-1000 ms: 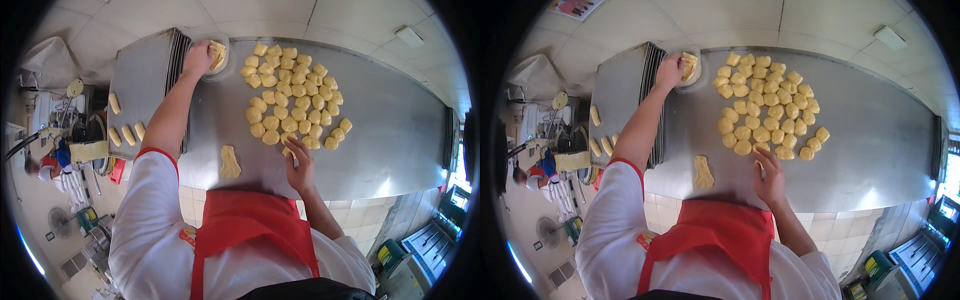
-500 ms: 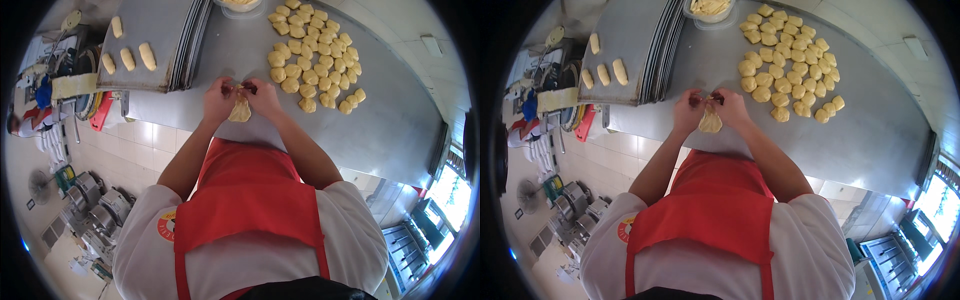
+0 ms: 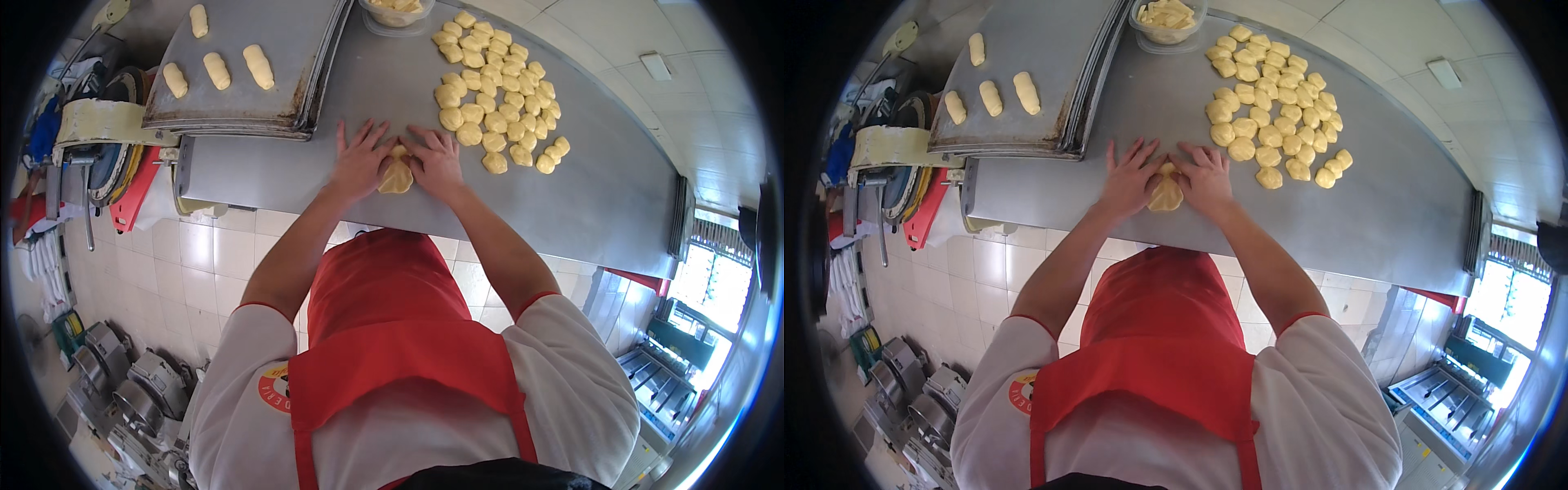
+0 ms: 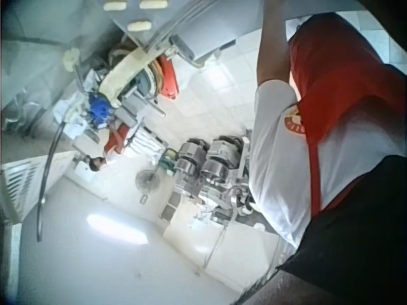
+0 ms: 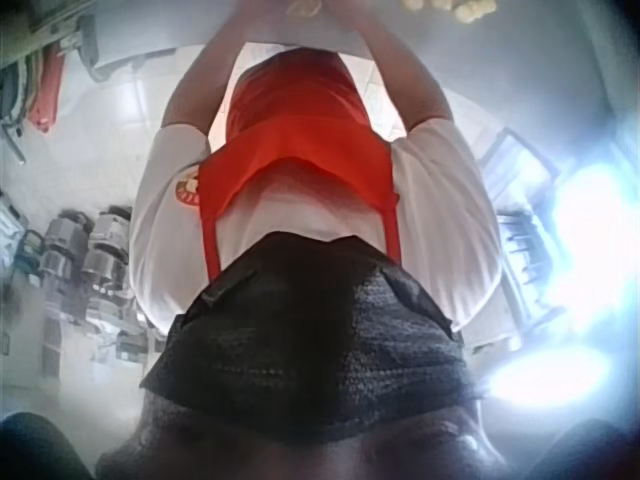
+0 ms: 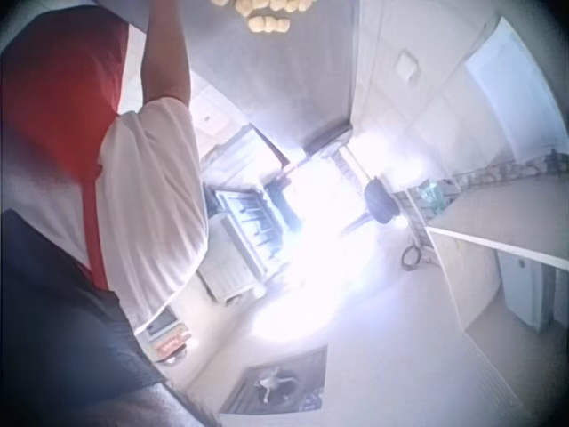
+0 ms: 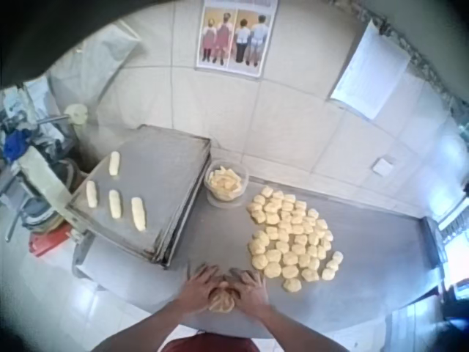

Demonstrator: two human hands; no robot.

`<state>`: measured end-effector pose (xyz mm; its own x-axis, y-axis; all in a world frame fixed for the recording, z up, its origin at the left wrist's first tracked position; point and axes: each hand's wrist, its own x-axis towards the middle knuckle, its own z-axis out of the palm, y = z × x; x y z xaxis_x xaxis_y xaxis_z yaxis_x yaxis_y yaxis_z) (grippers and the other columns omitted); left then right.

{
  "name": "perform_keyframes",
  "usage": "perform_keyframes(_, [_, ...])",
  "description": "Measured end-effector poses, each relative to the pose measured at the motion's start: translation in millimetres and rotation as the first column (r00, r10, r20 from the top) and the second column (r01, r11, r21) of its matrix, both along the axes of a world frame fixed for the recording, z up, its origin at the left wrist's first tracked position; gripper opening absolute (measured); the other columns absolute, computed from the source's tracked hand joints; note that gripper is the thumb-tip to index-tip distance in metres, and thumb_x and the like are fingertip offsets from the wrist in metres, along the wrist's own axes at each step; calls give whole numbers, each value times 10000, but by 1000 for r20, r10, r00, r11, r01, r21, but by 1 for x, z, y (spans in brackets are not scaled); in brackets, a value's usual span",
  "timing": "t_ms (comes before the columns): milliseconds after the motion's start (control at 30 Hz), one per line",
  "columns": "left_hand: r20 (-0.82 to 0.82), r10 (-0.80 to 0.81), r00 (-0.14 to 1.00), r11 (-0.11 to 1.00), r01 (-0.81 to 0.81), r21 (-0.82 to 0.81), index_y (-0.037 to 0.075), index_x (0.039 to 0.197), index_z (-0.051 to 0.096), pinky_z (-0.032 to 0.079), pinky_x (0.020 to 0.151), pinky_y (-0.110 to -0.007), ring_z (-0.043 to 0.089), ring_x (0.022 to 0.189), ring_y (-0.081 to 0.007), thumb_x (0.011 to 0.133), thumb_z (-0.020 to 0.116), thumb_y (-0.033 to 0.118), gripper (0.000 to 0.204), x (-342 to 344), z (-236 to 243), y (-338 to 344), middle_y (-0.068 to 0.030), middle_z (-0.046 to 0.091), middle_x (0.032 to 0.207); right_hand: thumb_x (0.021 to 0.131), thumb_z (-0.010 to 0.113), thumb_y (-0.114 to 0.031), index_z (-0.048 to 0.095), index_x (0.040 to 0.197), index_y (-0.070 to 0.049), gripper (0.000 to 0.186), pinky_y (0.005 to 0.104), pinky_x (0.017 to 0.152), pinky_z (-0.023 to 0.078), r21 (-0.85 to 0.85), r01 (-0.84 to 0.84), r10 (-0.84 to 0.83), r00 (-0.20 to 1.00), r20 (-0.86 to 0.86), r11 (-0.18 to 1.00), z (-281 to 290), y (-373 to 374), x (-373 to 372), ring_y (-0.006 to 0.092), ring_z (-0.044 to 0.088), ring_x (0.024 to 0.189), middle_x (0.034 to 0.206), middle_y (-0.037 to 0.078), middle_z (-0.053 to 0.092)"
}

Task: The person cleans baking pans using cloths and then prepares dough by flattening it, adding cheese, and rolling it into cylinders before placing the rolls on a metal tray.

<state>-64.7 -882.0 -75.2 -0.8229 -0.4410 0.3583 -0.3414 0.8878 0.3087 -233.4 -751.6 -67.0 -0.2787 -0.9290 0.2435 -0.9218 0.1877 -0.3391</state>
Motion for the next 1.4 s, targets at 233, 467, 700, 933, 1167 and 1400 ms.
perform_keyframes(233, [106, -79, 991, 964, 49, 262, 198, 1314, 739, 66, 1264, -725, 618, 1333, -236, 931, 733, 292, 394, 7, 2, -1, 15, 725, 1332, 824, 856, -359, 790, 1277, -267, 467, 522, 1212, 312, 41, 92, -98, 982, 162, 995, 2, 7, 9, 298, 478, 1422, 1509, -9, 592])
perform_keyframes(467, [247, -151, 957, 965, 88, 248, 204, 1375, 709, 28, 1258, -762, 509, 1473, -232, 935, 728, 360, 468, 7, 20, -1, 14, 622, 1523, 815, 864, -348, 796, 1245, -259, 445, 551, 1242, 284, 63, 46, -60, 966, 253, 997, 1, 26, 10, 302, 442, 1487, 1533, -28, 584])
perform_keyframes(700, [387, -280, 879, 946, 183, 267, 205, 1381, 705, 12, 1253, -751, 493, 1497, -253, 911, 755, 375, 502, 15, 19, -5, 11, 601, 1558, 830, 836, -284, 806, 1213, -256, 385, 601, 1263, 266, 154, 37, -69, 976, 209, 987, -8, 36, 19, 285, 424, 1519, 1554, -45, 579])
perform_keyframes(933, [144, -141, 980, 990, 135, 51, 228, 1355, 744, -20, 1249, -764, 480, 1515, -253, 930, 741, 418, 466, 14, -12, -3, 11, 622, 1541, 816, 835, -272, 794, 1254, -286, 441, 642, 1273, 235, 82, 66, -80, 980, 180, 994, -11, 25, 20, 294, 393, 1551, 1588, -64, 548])
perform_keyframes(1167, [192, -150, 970, 969, 105, 224, 254, 1377, 735, -10, 1235, -768, 439, 1549, -267, 934, 745, 392, 464, 15, 0, 3, 8, 558, 1614, 864, 821, -312, 792, 1257, -306, 394, 657, 1281, 219, 128, 43, -69, 977, 203, 991, 0, 31, 21, 276, 366, 1576, 1619, -70, 526])
perform_keyframes(1400, [458, -343, 820, 905, 156, 397, 225, 1393, 723, -41, 1235, -772, 384, 1581, -308, 934, 754, 389, 488, 15, 37, 6, -58, 521, 1645, 886, 821, -346, 804, 1200, -236, 333, 644, 1289, 226, 253, -49, -25, 959, 282, 966, 17, 43, 18, 264, 362, 1584, 1626, -78, 525])
